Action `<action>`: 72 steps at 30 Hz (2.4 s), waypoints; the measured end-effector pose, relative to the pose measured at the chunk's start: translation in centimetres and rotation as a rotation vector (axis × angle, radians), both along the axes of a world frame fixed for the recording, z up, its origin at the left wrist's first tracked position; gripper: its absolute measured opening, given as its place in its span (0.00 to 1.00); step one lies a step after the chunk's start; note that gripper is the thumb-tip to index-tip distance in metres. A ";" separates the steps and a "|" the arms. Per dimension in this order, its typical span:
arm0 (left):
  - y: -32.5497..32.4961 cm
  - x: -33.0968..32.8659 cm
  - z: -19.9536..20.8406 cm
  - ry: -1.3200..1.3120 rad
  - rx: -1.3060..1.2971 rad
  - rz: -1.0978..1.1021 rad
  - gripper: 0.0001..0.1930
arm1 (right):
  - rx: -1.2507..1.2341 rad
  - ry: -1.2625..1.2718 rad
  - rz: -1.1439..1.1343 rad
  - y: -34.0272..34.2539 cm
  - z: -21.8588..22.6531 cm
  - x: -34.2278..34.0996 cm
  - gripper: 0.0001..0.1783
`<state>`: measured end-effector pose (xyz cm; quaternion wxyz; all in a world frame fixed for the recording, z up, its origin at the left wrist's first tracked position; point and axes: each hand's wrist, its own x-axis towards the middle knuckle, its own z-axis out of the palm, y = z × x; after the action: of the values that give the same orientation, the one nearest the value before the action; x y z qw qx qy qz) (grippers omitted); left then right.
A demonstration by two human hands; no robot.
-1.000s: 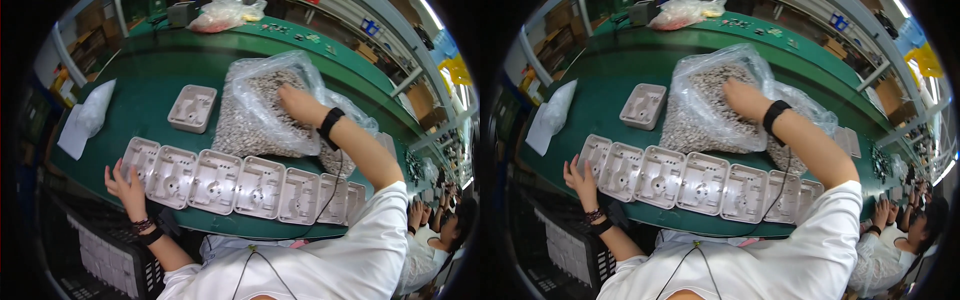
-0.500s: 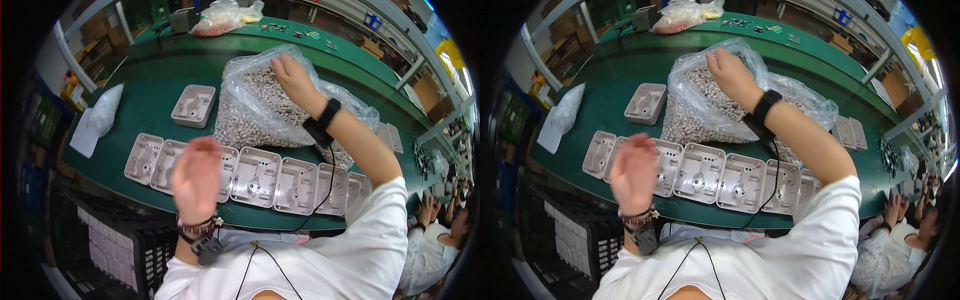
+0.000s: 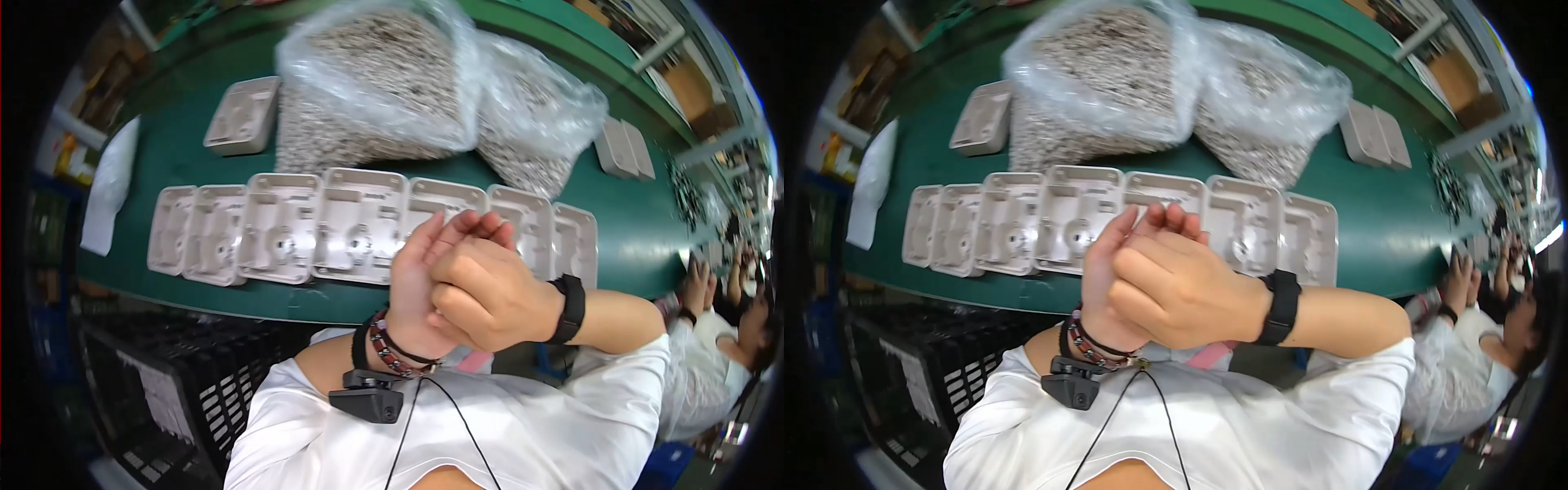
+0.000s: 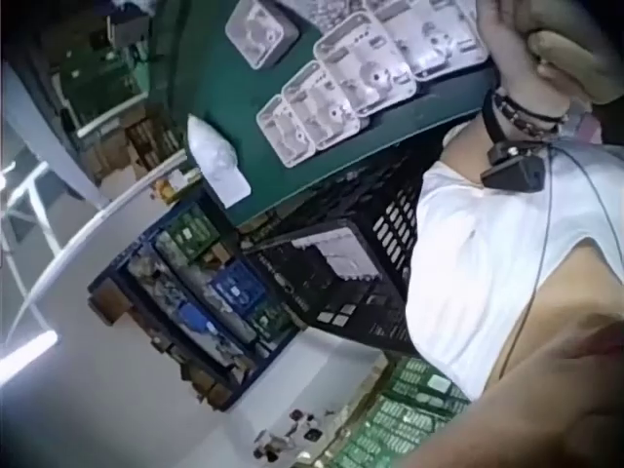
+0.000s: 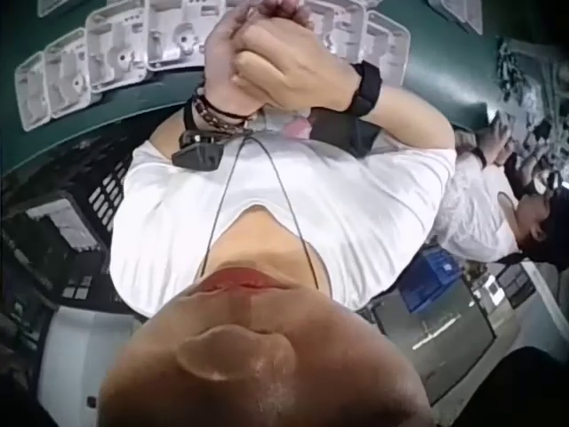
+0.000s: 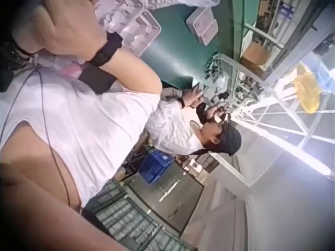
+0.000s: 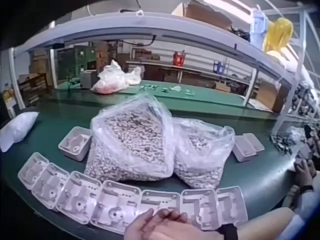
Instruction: The person retrieves plastic housings from a bin, places them on the table, and inserts small white components from a bag into each housing. After filling the housings, the person places them back into the bin and handles plastic bags.
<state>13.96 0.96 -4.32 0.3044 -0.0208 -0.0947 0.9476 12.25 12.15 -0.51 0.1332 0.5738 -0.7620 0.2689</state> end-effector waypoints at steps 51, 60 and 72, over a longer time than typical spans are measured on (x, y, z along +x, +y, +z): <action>4.1 -4.7 1.8 1.512 -1.504 0.257 0.09 | -0.343 -0.620 -0.202 14.5 -1.7 0.0 0.13; -3.0 -3.8 2.5 0.994 -1.690 0.629 0.15 | 0.244 -0.194 -0.830 21.1 -3.3 -3.8 0.09; -4.0 -4.0 1.8 0.611 -1.368 0.538 0.12 | 0.598 -0.112 -0.663 19.5 -3.2 -5.1 0.06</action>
<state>9.97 -3.08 -2.53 -0.0029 0.0813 0.5942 0.8002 7.12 31.60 -3.72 -0.0009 0.2965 -0.9550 0.0102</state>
